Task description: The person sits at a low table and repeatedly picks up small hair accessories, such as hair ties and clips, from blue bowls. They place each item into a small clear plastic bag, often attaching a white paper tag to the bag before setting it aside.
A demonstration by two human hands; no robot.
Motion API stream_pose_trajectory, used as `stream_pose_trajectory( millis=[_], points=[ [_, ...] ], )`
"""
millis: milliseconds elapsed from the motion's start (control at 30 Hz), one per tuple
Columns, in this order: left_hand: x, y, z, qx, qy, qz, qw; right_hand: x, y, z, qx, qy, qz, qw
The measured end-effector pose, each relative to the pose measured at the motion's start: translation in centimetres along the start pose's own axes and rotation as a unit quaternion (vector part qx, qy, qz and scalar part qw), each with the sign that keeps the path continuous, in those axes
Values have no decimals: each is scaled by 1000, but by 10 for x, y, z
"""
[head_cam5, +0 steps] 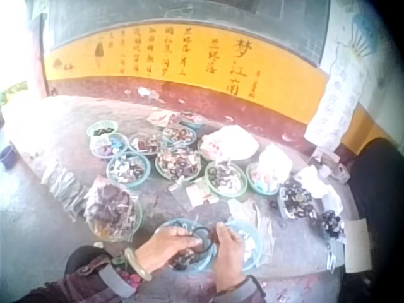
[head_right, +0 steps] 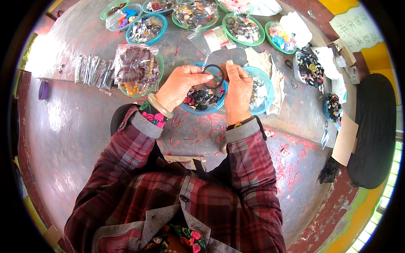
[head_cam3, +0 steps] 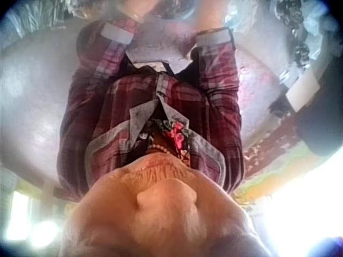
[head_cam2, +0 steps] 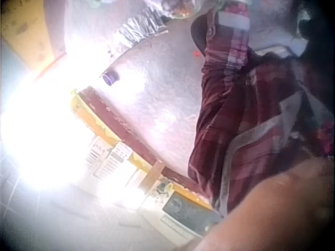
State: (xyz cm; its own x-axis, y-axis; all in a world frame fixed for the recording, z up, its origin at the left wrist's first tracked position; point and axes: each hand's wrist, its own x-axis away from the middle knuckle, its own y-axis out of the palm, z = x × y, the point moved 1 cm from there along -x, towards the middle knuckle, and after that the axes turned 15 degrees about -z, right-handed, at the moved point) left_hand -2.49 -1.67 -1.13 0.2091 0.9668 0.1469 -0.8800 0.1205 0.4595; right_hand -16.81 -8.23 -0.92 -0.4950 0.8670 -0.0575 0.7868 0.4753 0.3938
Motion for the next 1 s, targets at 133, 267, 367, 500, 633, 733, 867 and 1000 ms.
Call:
stream_pose_trajectory(
  millis=[133, 267, 367, 500, 633, 733, 867, 1000],
  points=[
    [1, 0, 3, 48, 14, 48, 998, -4, 3, -2, -20, 49, 43, 998],
    [0, -7, 0, 70, 55, 77, 993, 0, 7, 4, 96, 57, -40, 993],
    [-2, -6, -2, 82, 59, 70, 992, 1, 6, 7, 146, 26, -21, 989],
    [0, -11, -1, 104, 76, 83, 988, -5, -4, -2, 141, -20, 14, 990],
    [0, -9, 3, 112, 74, 95, 986, -5, -1, -6, 141, 18, -22, 990],
    [1, -5, 3, 127, 81, 71, 986, -2, 7, 0, 178, 48, -82, 979],
    [1, -5, 1, 135, 78, 75, 985, -3, 2, 6, 200, 48, -113, 972],
    [1, -6, 1, 151, 78, 66, 983, -2, 5, 4, 205, 24, -115, 972]
  ],
)
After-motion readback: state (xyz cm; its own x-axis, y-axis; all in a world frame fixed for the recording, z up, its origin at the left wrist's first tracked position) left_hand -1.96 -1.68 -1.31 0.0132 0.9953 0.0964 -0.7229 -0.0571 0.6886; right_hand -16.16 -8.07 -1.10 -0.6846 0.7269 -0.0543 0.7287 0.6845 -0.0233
